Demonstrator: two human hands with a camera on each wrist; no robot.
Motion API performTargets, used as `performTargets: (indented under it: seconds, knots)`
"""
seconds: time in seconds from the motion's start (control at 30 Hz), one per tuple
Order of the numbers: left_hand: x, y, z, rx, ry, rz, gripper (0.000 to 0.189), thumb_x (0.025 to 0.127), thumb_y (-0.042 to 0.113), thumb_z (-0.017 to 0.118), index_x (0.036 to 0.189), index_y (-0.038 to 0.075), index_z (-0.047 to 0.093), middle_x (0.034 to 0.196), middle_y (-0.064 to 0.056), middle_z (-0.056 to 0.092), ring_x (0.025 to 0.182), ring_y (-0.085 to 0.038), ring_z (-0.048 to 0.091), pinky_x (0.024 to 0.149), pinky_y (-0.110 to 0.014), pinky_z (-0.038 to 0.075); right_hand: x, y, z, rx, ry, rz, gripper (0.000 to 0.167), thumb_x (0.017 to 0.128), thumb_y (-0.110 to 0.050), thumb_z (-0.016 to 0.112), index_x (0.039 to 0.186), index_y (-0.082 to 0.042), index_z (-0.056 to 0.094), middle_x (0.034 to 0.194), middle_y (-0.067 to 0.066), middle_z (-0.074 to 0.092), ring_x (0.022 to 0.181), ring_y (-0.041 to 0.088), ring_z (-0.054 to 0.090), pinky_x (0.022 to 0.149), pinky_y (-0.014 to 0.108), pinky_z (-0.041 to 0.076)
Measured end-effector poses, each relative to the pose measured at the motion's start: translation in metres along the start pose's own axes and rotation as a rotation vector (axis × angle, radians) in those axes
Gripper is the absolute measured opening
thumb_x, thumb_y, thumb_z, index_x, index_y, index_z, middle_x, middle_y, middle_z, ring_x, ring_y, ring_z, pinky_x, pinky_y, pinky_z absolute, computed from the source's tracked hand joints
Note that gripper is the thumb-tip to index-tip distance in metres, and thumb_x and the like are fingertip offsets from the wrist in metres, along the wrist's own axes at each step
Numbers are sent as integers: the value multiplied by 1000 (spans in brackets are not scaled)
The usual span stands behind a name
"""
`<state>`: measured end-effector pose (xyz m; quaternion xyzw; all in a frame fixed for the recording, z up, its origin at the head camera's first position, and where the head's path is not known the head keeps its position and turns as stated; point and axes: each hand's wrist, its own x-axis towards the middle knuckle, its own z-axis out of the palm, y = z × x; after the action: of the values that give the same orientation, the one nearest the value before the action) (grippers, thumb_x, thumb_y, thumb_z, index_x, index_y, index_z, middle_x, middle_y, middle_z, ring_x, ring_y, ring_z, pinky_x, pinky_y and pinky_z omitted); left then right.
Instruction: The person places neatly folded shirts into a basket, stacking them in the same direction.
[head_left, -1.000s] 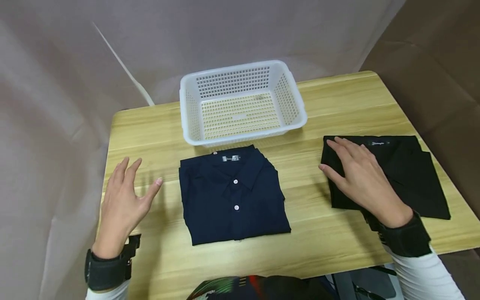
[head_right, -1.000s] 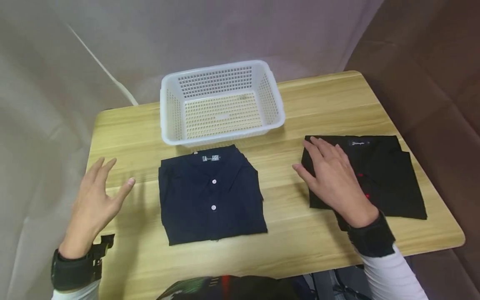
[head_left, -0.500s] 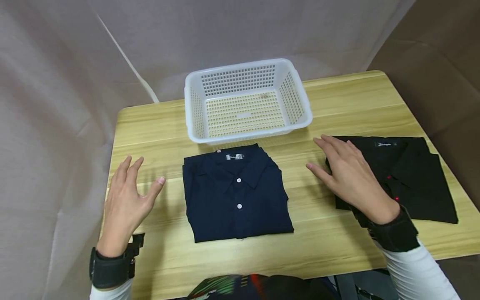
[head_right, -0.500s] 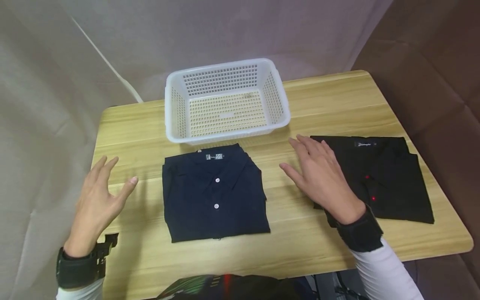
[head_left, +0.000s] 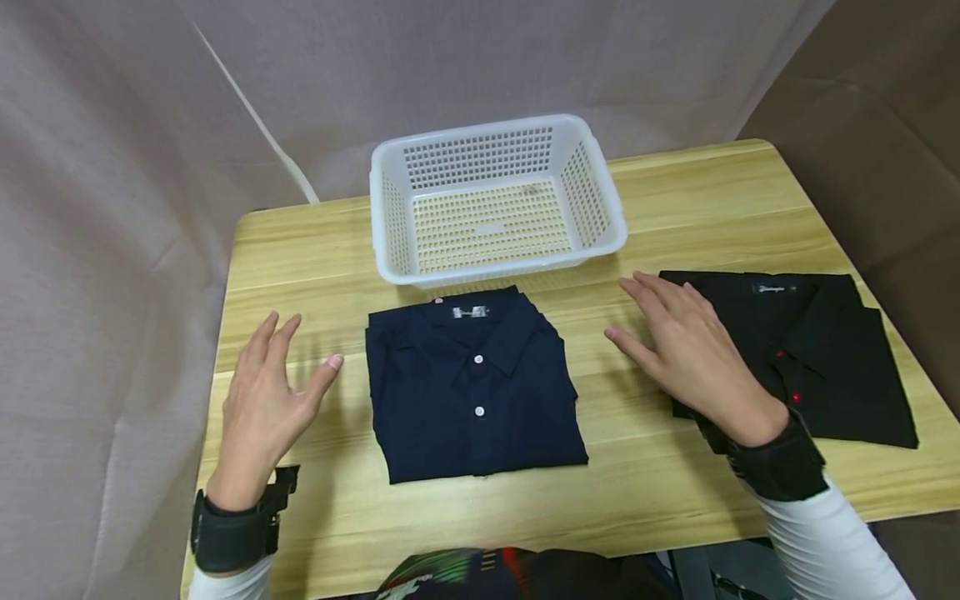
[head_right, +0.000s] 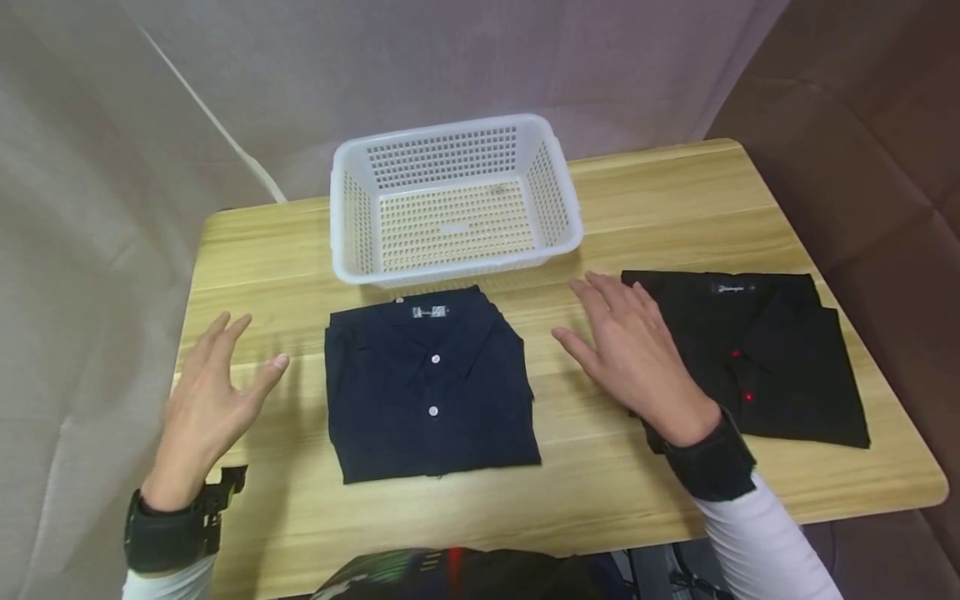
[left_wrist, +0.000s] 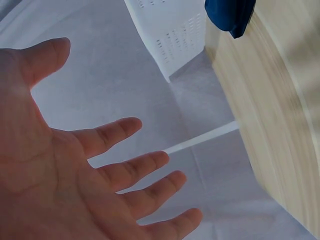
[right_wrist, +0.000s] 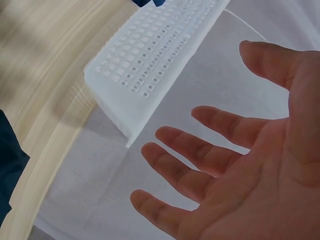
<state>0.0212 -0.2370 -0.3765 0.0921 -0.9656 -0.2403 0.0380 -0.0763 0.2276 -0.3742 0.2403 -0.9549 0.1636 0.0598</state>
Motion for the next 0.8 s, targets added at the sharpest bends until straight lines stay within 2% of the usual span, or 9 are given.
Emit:
performTargets:
  seconds: [0.37, 0.8]
  knots:
    - [-4, 2, 8, -12, -47, -35, 82, 102, 60, 62, 164, 10, 38, 173, -20, 25, 153, -50, 31, 102, -82, 37, 4, -6, 7, 35, -5, -26, 64, 98, -29, 78, 148, 4, 56, 149, 33, 53, 139, 49, 50, 117, 70, 32]
    - [-7, 2, 19, -50, -72, -36, 79, 103, 50, 66, 162, 5, 40, 169, -26, 29, 149, -55, 34, 110, -77, 36, 5, -15, 20, 77, 5, -52, 61, 99, -26, 77, 147, 5, 55, 147, 32, 55, 136, 49, 53, 107, 72, 41]
